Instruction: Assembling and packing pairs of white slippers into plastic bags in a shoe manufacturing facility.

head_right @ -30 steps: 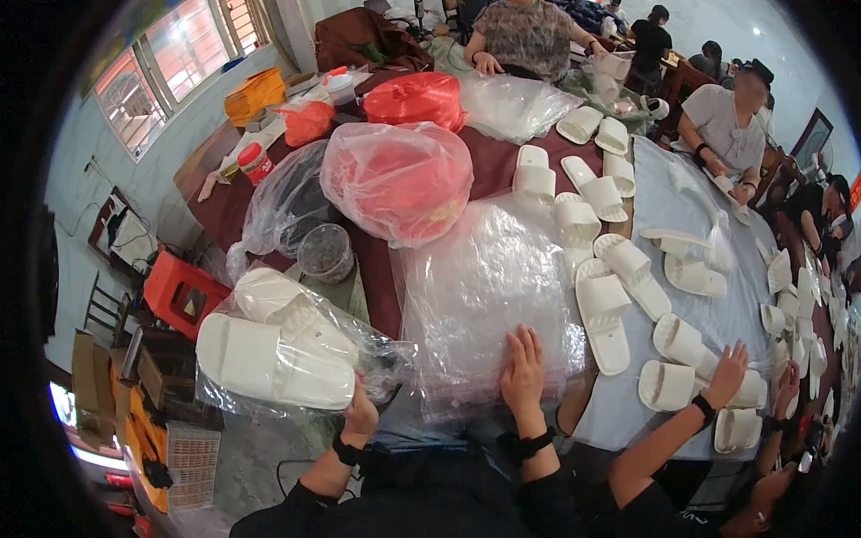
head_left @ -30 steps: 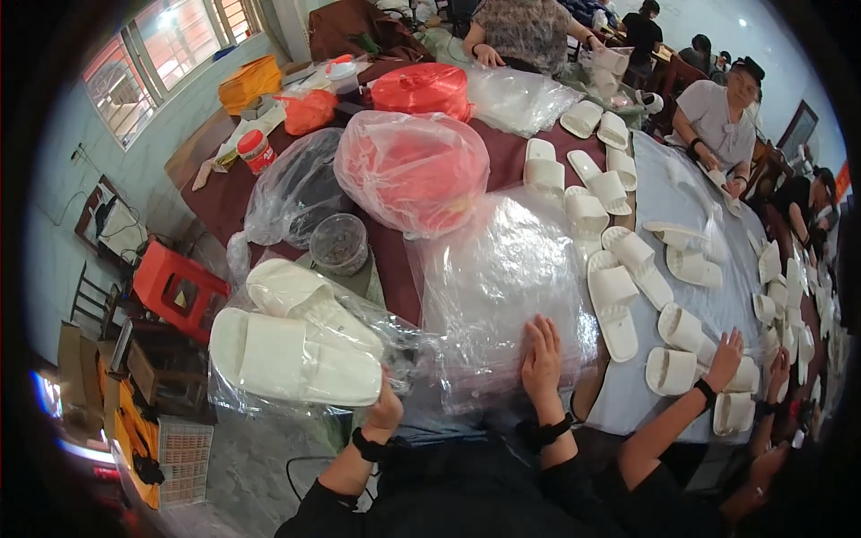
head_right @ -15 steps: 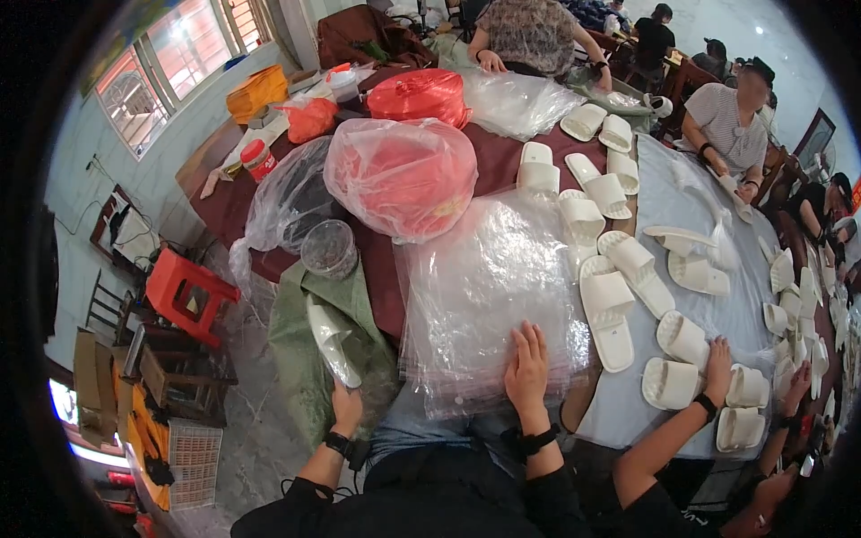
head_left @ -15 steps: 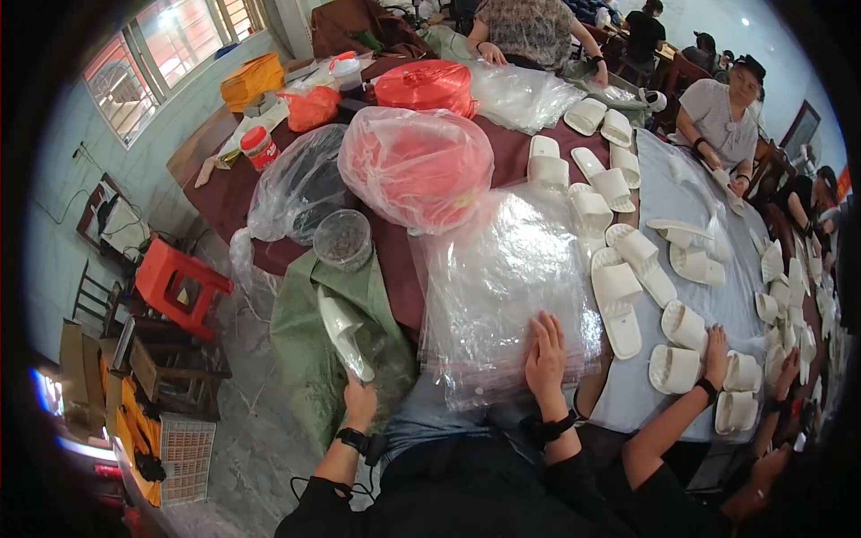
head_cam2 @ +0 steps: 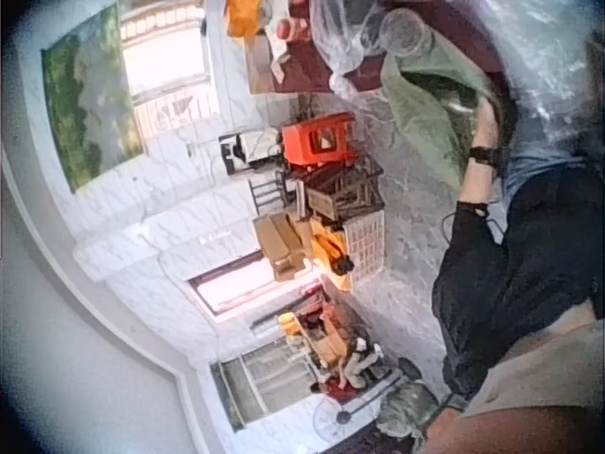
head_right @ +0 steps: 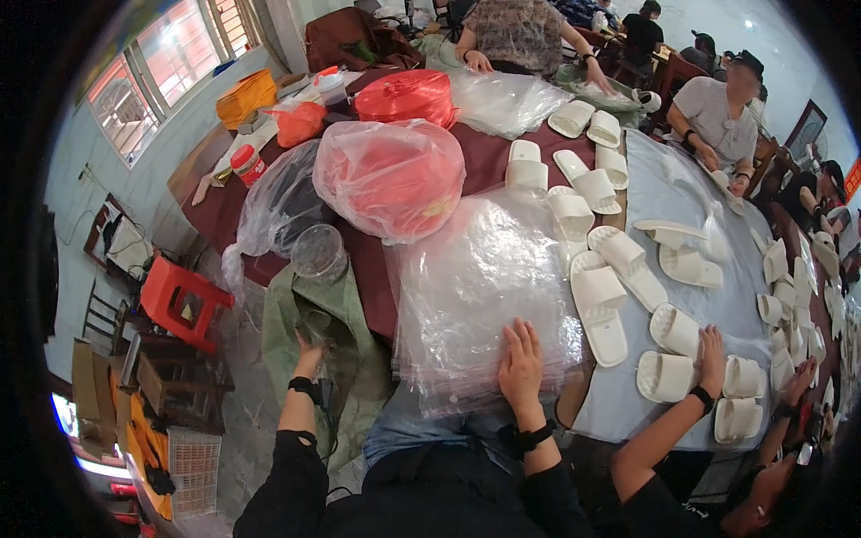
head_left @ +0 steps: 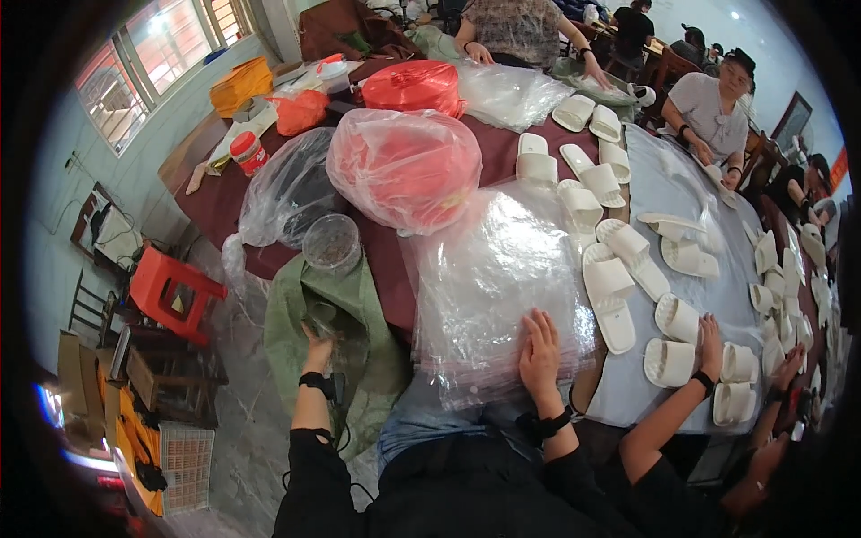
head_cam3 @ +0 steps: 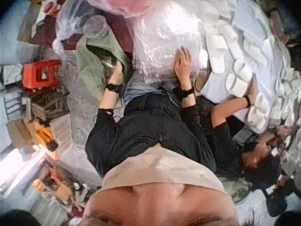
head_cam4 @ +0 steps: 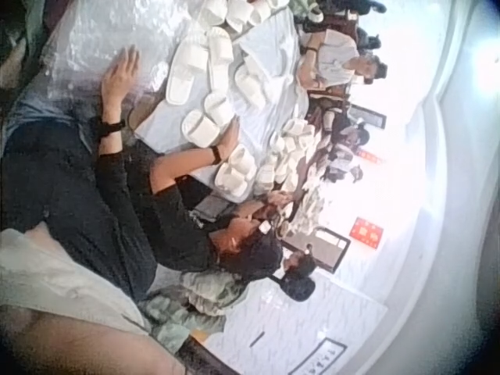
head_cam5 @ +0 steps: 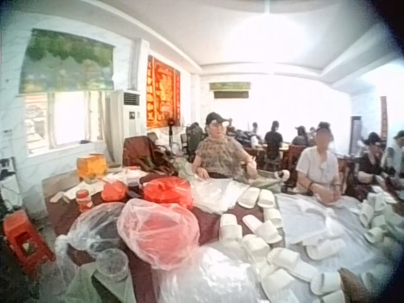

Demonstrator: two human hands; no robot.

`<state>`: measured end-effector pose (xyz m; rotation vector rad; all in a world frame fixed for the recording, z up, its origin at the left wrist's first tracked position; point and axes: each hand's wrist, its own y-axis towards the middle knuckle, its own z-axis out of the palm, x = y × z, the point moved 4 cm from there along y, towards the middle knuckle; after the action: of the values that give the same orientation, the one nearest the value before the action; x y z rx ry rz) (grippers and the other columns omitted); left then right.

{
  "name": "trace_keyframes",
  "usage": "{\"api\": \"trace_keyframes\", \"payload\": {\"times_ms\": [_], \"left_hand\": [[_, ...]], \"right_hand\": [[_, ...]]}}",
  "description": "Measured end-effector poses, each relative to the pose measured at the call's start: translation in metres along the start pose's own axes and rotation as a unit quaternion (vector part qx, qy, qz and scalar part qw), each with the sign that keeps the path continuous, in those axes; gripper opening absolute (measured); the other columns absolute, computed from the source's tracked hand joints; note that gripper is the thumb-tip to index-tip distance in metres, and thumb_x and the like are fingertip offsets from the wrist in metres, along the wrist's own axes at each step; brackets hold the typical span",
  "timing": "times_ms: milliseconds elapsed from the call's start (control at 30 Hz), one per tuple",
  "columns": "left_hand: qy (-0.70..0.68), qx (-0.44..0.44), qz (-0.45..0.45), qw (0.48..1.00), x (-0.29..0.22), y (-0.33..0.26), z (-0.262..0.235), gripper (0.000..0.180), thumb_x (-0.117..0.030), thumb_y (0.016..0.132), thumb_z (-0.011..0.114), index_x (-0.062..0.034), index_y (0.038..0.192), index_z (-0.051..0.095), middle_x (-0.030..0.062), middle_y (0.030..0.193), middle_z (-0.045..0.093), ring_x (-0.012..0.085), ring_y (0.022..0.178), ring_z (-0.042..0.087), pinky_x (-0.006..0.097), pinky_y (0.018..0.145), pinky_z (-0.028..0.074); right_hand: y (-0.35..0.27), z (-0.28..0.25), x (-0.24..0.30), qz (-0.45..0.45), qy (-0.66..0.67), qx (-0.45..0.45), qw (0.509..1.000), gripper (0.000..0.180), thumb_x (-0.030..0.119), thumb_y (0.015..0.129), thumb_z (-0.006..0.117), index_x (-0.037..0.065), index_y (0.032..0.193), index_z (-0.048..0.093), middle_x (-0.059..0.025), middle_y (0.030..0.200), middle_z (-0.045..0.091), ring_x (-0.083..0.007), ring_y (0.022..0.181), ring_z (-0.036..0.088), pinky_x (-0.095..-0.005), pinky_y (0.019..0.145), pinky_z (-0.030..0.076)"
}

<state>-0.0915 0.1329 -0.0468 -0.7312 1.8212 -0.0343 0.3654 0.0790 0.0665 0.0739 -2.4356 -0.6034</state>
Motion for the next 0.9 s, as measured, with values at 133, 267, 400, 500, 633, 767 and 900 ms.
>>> {"api": "trace_keyframes", "payload": {"times_ms": [133,267,400,500,633,767,900], "left_hand": [[-0.147,0.064,-0.033,0.986,-0.040,-0.009,0.051,0.092,-0.002,0.085,0.059,-0.0134,0.148,-0.008,0.0218,0.142,0.032,0.0317,0.124,0.042,0.041,0.099,0.039],[0.114,-0.068,0.196,0.972,0.042,0.045,-0.028,0.057,-0.013,0.085,0.061,0.0037,0.134,0.038,0.0239,0.134,0.044,0.0368,0.123,0.044,0.041,0.102,0.036],[0.091,0.103,0.211,0.968,0.034,0.002,0.083,0.047,-0.029,0.094,0.049,0.0037,0.128,0.047,0.0225,0.124,0.054,0.0340,0.117,0.050,0.039,0.096,0.039],[0.052,0.158,0.118,0.979,0.053,-0.024,0.107,0.048,-0.033,0.096,0.044,0.0035,0.128,0.047,0.0211,0.126,0.053,0.0312,0.116,0.051,0.037,0.097,0.038],[0.038,0.228,0.069,0.971,0.061,-0.049,0.110,0.060,-0.047,0.097,0.034,0.0013,0.130,0.046,0.0146,0.130,0.051,0.0247,0.116,0.049,0.034,0.098,0.037],[-0.285,0.257,-0.093,0.919,-0.022,-0.099,0.117,0.064,-0.052,0.096,0.035,-0.0032,0.137,0.036,0.0105,0.136,0.042,0.0237,0.122,0.042,0.034,0.103,0.033],[-0.205,-0.090,0.225,0.948,-0.084,-0.116,0.081,0.051,-0.034,0.100,0.033,0.0042,0.133,0.035,0.0138,0.135,0.039,0.0245,0.124,0.036,0.035,0.104,0.027]], "right_hand": [[-0.003,-0.018,-0.019,0.022,-0.030,-0.004,0.999,0.041,-0.004,0.078,0.049,0.004,0.118,0.055,-0.0136,0.133,0.047,-0.0353,0.127,0.039,-0.0424,0.104,0.034],[0.007,0.008,0.027,-0.021,0.045,0.010,0.999,0.042,-0.005,0.078,0.049,0.004,0.118,0.054,-0.0146,0.134,0.046,-0.0357,0.128,0.038,-0.0429,0.105,0.033],[-0.002,-0.003,-0.008,-0.009,-0.013,0.005,1.000,0.041,-0.005,0.078,0.048,0.003,0.118,0.053,-0.0153,0.134,0.046,-0.0359,0.128,0.037,-0.0425,0.105,0.033],[-0.003,-0.008,-0.010,0.001,-0.017,-0.001,1.000,0.041,-0.006,0.080,0.047,0.003,0.118,0.054,-0.0146,0.133,0.047,-0.0356,0.127,0.039,-0.0420,0.105,0.033],[-0.003,0.004,-0.003,-0.002,-0.003,0.005,1.000,0.042,-0.006,0.079,0.047,0.003,0.119,0.054,-0.0143,0.133,0.047,-0.0354,0.127,0.039,-0.0417,0.104,0.033],[-0.004,-0.008,-0.016,0.015,-0.025,-0.008,1.000,0.044,-0.004,0.075,0.051,0.003,0.118,0.055,-0.0143,0.133,0.047,-0.0349,0.127,0.039,-0.0422,0.104,0.034],[-0.005,0.010,-0.008,0.020,-0.011,-0.016,1.000,0.042,-0.003,0.076,0.052,0.004,0.118,0.055,-0.0144,0.132,0.048,-0.0344,0.126,0.040,-0.0421,0.103,0.036]]}}
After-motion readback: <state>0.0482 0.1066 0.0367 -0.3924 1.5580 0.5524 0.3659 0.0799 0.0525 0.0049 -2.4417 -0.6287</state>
